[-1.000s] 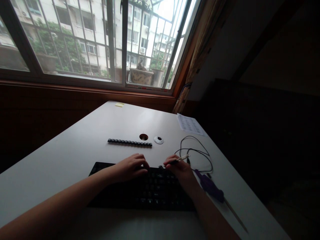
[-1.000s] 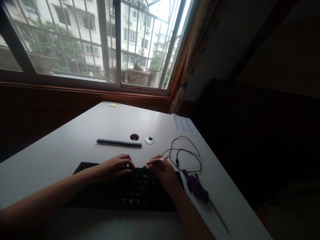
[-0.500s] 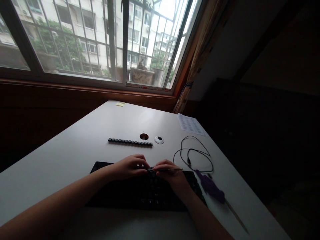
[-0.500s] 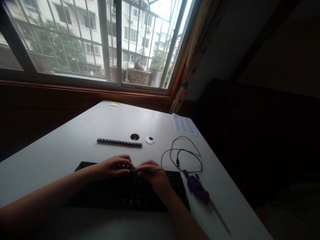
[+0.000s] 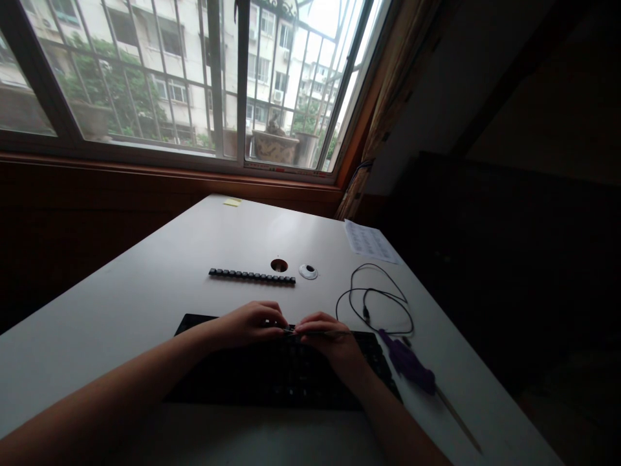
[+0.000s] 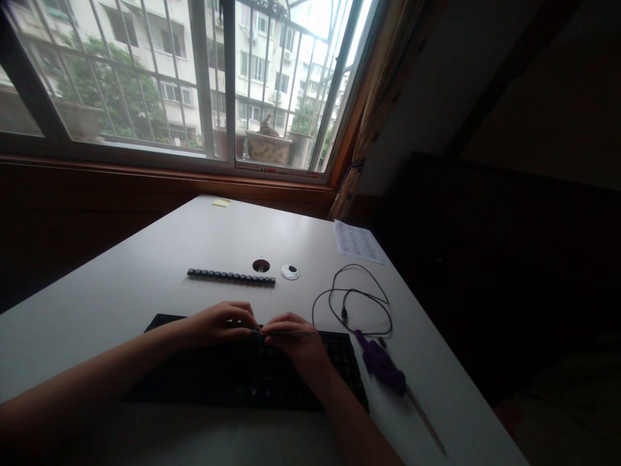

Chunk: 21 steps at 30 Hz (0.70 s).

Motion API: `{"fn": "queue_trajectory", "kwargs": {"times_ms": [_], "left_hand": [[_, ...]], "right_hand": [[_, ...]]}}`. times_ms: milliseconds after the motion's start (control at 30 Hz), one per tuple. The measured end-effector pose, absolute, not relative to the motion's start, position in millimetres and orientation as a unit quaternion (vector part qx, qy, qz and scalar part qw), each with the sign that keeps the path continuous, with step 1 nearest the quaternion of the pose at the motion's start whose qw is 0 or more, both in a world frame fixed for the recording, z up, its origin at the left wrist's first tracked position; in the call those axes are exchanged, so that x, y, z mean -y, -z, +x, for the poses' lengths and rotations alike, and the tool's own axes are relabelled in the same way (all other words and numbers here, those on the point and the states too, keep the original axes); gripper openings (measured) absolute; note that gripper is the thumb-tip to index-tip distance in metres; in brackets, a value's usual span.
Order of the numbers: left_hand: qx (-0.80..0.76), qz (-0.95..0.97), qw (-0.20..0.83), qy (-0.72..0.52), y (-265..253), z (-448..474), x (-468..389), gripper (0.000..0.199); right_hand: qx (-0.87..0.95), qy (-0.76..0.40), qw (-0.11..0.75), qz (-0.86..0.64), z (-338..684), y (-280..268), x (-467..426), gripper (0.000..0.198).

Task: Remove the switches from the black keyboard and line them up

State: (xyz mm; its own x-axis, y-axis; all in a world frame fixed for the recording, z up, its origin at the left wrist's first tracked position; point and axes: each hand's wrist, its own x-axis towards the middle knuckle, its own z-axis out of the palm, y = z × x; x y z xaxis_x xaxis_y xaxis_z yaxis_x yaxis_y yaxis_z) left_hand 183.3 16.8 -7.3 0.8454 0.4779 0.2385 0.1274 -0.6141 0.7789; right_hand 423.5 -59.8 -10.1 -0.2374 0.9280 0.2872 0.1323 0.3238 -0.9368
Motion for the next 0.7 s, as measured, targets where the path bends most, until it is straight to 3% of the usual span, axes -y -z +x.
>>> {"fn": "queue_trajectory", "kwargs": {"times_ms": [700], "left_hand": [[-0.166, 0.878, 0.399, -0.206, 7.2, 183.1, -18.8, 0.028]], "right_hand": [[0.62, -0.483, 0.486, -0.384, 420.5, 10.8, 63.5, 0.009]]}}
